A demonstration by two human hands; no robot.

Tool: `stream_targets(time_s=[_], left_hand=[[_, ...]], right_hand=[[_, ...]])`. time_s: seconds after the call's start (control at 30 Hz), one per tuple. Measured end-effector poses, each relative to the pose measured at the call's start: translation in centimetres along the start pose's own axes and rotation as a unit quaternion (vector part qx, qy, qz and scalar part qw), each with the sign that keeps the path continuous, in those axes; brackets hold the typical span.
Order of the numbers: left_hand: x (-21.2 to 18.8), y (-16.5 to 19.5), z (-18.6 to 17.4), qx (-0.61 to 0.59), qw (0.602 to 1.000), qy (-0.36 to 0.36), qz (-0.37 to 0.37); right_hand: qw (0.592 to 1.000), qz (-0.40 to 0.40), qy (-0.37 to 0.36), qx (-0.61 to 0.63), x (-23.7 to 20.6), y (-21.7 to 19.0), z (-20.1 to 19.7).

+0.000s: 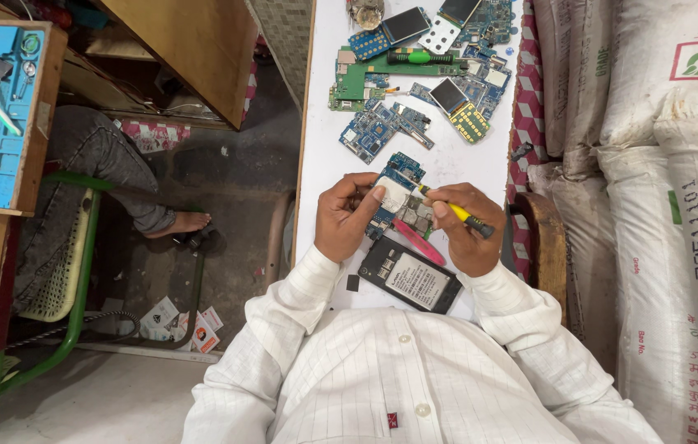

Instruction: The person holds a blue circuit board and uses a yellow-handled screwdriver to scrape and pry at components and connectors on the board. The person repeatedly repositions the board and continues scraping different areas while other circuit boards and a phone battery lie on the table.

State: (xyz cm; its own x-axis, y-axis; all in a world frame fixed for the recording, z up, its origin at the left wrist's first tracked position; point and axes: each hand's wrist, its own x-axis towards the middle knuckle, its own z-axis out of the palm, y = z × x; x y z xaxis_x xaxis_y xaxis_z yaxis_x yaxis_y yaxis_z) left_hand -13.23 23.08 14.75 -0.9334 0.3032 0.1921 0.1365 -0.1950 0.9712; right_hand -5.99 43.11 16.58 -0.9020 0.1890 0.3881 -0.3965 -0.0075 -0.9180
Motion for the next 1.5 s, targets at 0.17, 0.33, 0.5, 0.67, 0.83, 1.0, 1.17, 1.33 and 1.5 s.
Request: stream_targets(time_s=[0.17, 0.33, 0.5, 0.67, 0.83, 1.0, 1.17, 1.33, 1.5], left_hand=[[-0.18, -0.08, 0.02, 0.018, 1.000, -0.001, -0.001], [-0.19, 0.01, 0.06, 0.027, 1.000, 0.000, -0.004], [-0.41, 0.13, 0.20, 0.009, 1.000, 0.003, 0.003], [-0.23, 0.14, 0.11, -0.004, 1.000, 0.015, -0.007], [-0.05, -0.15, -0.09, -0.065, 0.997, 0.037, -0.006], [0.18, -0.30, -0.28, -0.080, 0.996, 0.039, 0.002], [0.22, -0.12, -0.29, -0.085, 0.996, 0.028, -0.006], [0.12, 0.06, -0.29, -0.076, 0.997, 0.032, -0.004], [0.02, 0.03, -0.24, -0.091, 0.995, 0.032, -0.012]], right_hand=[[0.999, 0.007, 0.039, -0.004, -0.14, 0.11, -0.19], [0.999, 0.004, 0.037, 0.005, -0.09, 0.12, -0.17], [0.998, 0.018, 0.054, 0.021, -0.34, 0.25, -0.19], [0.999, 0.022, 0.046, 0.016, -0.24, 0.41, -0.38], [0.999, 0.027, 0.044, 0.017, -0.22, 0.48, -0.41], [0.999, 0.032, 0.031, 0.027, -0.21, 0.46, -0.39], [0.998, 0.029, 0.045, 0.028, -0.12, 0.36, -0.28], [0.999, 0.022, 0.026, 0.020, -0.08, 0.21, -0.20], [0.999, 0.021, 0.021, 0.010, -0.21, 0.19, -0.31]])
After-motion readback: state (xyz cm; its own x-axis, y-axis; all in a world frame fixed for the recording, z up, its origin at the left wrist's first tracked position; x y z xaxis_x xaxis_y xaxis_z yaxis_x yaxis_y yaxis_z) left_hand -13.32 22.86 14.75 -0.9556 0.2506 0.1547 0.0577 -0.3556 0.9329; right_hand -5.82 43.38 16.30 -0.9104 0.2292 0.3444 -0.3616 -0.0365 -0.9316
